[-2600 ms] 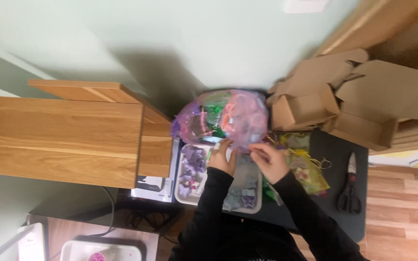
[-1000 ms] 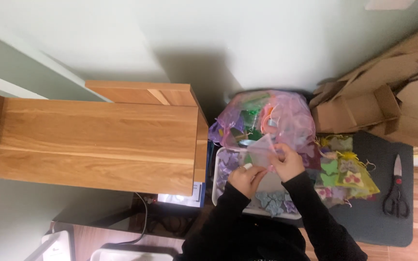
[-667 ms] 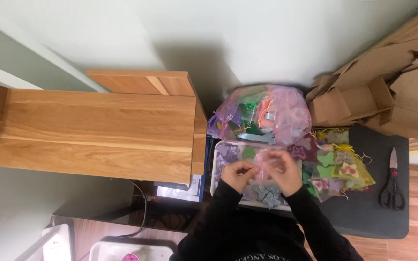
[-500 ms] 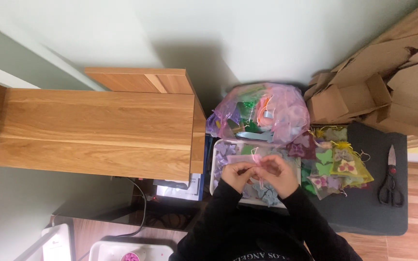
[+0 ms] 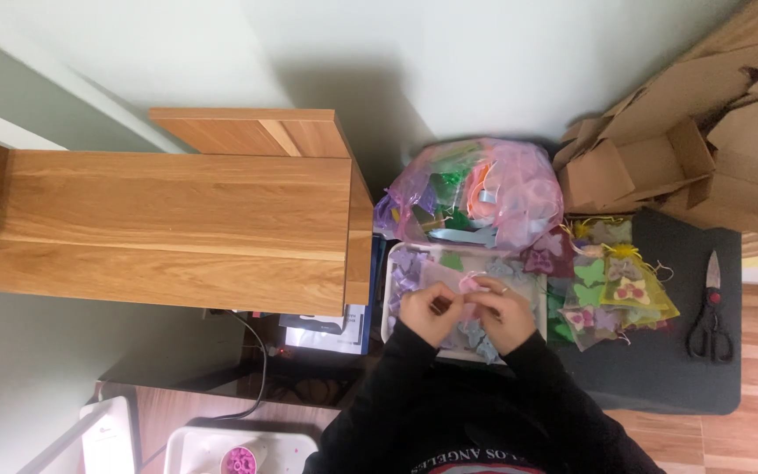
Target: The person places individual heart-shaped wax melts into small mesh bags, pulls the drawstrings tight, and sets the completed bags onto a work surface.
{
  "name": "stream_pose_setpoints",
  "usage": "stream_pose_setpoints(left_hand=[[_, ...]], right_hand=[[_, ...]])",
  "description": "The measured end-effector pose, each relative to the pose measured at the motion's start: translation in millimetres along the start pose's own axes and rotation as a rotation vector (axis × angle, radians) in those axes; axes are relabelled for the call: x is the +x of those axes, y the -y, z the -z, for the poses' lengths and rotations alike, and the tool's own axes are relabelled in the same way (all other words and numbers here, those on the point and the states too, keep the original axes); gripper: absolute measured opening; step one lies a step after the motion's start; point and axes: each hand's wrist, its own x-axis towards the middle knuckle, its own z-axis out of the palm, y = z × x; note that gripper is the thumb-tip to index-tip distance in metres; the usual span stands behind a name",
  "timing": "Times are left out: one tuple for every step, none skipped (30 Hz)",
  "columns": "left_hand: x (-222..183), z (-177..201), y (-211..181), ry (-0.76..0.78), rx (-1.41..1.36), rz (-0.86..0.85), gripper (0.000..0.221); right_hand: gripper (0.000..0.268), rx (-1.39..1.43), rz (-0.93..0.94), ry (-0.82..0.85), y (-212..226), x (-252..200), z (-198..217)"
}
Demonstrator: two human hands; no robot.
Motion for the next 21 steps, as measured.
stream_pose_setpoints(left_hand=[[-1, 0, -3, 0.001, 0.0, 0.002, 0.015], [-3, 1, -6, 0.061, -0.047, -0.058, 0.014], [-4, 1, -9, 0.121, -0.094, -0.12, 0.012], [-4, 2, -8, 0.123, -0.093, -0.12, 0.012], [-4, 2, -6, 0.157, -0.081, -0.055, 0.014], [-4, 3, -5, 0.191, -0.068, 0.01, 0.016], [-2, 13, -18, 0.191, -0.068, 0.011, 0.016], [0, 22, -31, 0.176, 0.04, -0.201, 0.03], [2, 32, -45, 0.164, 0.148, -0.414, 0.053], [5, 34, -50, 0.166, 0.146, -0.413, 0.053], [8, 36, -55, 0.212, 0.288, -0.488, 0.081], [10, 38, -59, 0.258, 0.429, -0.562, 0.11], [9, 33, -52, 0.258, 0.429, -0.561, 0.11], [7, 29, -45, 0.266, 0.45, -0.563, 0.109], [7, 24, -39, 0.275, 0.471, -0.566, 0.109], [7, 19, -29, 0.275, 0.471, -0.566, 0.109], [6, 15, -20, 0.251, 0.482, -0.558, 0.102], [6, 10, -10, 0.227, 0.494, -0.549, 0.095], [4, 7, 2, 0.23, 0.491, -0.547, 0.095], [3, 3, 14, 0.168, 0.437, -0.518, 0.085], [1, 1, 26, 0.104, 0.385, -0.487, 0.075]], right_hand=[[0.022, 0.0, -0.002, 0.0, -20, -2, -4], [0.018, -0.099, 0.072, 0.018, -41, -4, -7], [0.016, -0.198, 0.147, 0.035, -61, -6, -11], [0.016, -0.197, 0.146, 0.034, -70, -7, -11], [0.019, 0.023, -0.069, 0.123, -78, -8, -11], [0.022, 0.245, -0.282, 0.213, -87, -9, -12], [0.022, 0.245, -0.284, 0.214, -64, -6, -6], [0.033, 0.244, -0.317, 0.235, -41, -2, 0], [0.046, 0.243, -0.351, 0.253, -18, 2, 6], [0.046, 0.243, -0.353, 0.252, -16, 1, 8], [0.044, 0.337, -0.343, 0.254, -14, 0, 8], [0.043, 0.431, -0.333, 0.257, -12, -1, 9], [0.043, 0.43, -0.334, 0.258, -16, -3, 8], [0.038, 0.256, -0.287, 0.282, -19, -4, 7], [0.033, 0.081, -0.238, 0.303, -23, -5, 7], [0.033, 0.081, -0.238, 0.303, -17, -5, 7], [0.028, 0.015, -0.271, 0.34, -11, -4, 7], [0.022, -0.052, -0.304, 0.377, -6, -3, 8], [0.022, -0.052, -0.308, 0.376, -4, -2, 11], [0.023, -0.018, -0.171, 0.325, -3, -1, 14], [0.024, 0.017, -0.034, 0.277, -1, 1, 16]])
